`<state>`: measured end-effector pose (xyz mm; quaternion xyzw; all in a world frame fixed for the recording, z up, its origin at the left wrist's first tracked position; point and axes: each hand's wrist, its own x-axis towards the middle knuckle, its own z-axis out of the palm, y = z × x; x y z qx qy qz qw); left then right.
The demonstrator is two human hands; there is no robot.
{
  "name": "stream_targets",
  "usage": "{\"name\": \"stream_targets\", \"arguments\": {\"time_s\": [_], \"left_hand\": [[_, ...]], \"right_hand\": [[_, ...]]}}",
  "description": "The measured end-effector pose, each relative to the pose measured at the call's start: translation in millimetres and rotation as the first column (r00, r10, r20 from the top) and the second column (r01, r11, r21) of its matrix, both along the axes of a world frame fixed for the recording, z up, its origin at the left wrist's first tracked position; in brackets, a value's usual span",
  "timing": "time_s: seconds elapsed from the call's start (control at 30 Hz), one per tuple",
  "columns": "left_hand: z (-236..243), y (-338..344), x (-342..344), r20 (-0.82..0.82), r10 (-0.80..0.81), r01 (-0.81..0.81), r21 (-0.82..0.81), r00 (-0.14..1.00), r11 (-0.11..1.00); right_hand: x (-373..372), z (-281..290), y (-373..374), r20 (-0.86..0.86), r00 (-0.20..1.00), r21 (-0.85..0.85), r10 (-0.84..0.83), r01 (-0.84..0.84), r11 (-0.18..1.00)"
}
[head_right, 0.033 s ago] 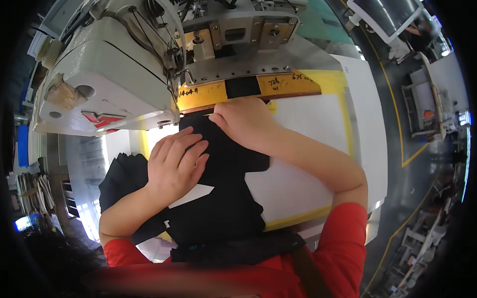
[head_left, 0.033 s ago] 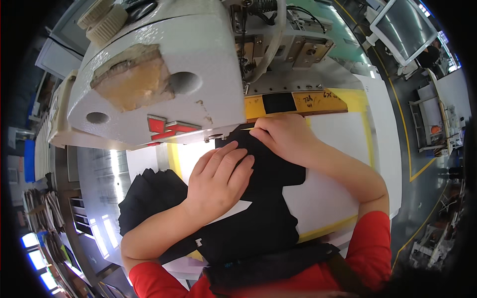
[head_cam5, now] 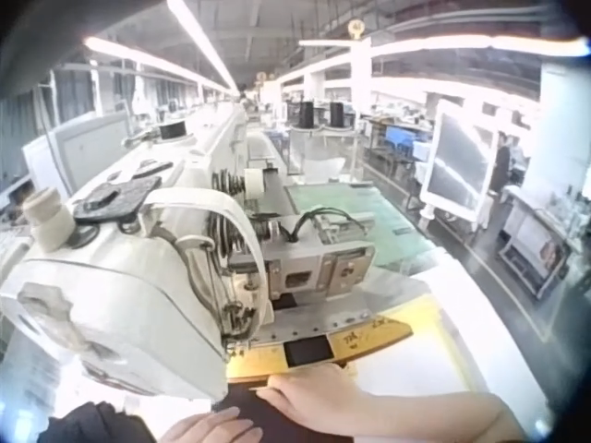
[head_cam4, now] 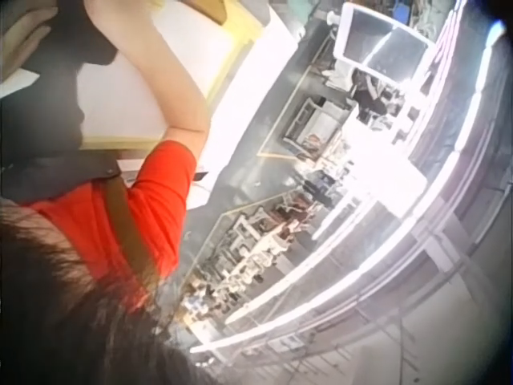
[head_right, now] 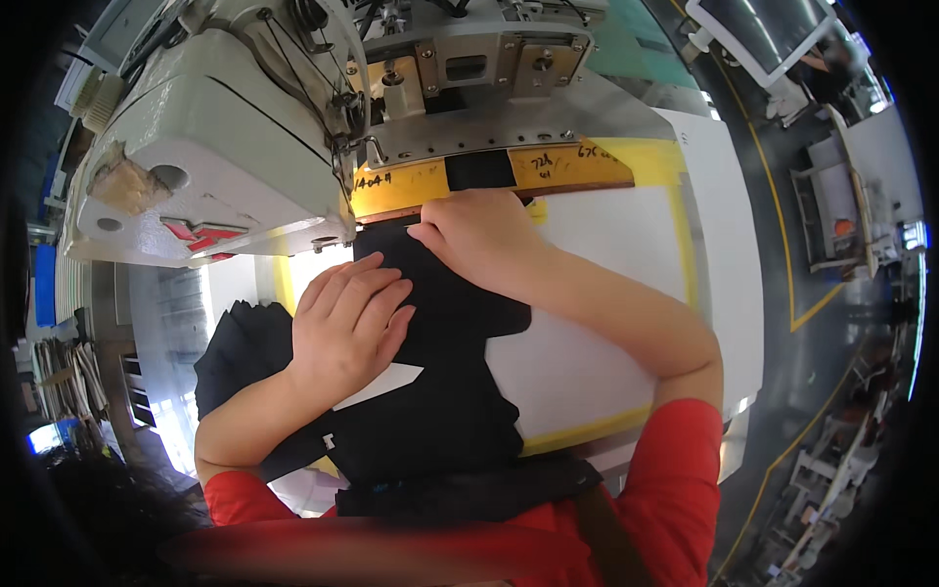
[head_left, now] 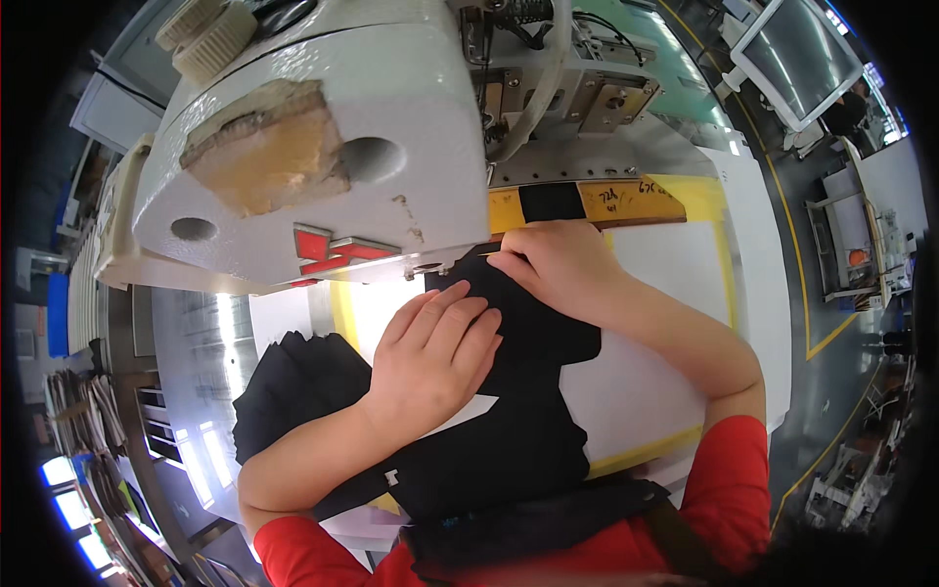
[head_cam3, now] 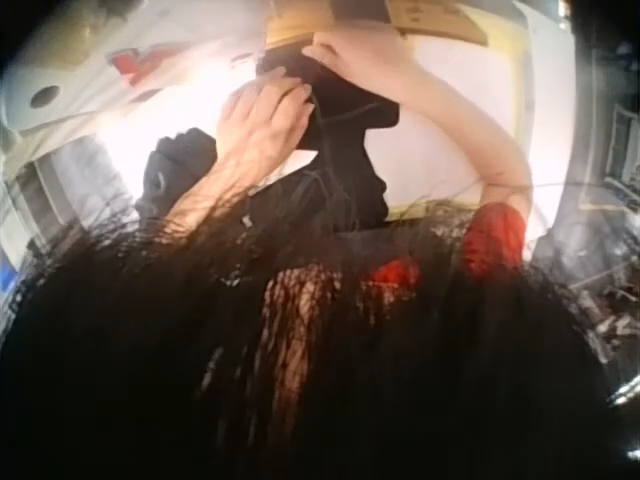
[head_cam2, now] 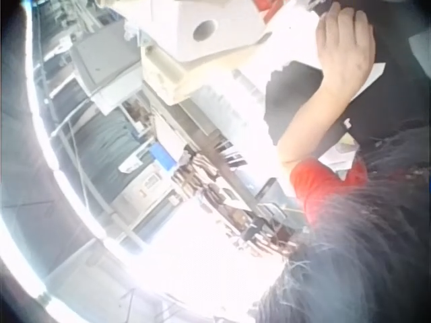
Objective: Sewing black fabric or leather pieces using an industrial sewing machine.
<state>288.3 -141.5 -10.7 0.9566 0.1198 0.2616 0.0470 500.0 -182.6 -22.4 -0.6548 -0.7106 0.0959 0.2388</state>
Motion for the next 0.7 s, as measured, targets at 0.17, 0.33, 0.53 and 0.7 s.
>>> {"name": "stream_targets", "arguments": {"time_s": [0.17,0.33,0.53,0.7], "left_hand": [[-7.0,-0.7,-0.3,-0.104,0.058,-0.062,-0.035,0.993,0.997],[-9.9,-0.8,0.6,-0.228,0.137,-0.154,-0.056,0.964,0.987],[-17.5,0.2,0.8,-0.315,0.165,-0.206,-0.098,0.934,0.974],[-17.7,3.6,2.3,-0.293,0.16,-0.202,-0.119,0.943,0.972]], "right_hand": [[-0.6,4.5,17.0,0.072,0.997,-0.076,-0.029,0.035,0.997],[4.9,3.9,17.8,0.041,0.997,-0.075,-0.072,0.075,0.994],[4.1,4.3,18.0,0.058,0.996,-0.092,-0.071,0.076,0.993],[6.6,-0.1,20.0,0.037,0.998,-0.072,-0.057,0.059,0.996]]}}
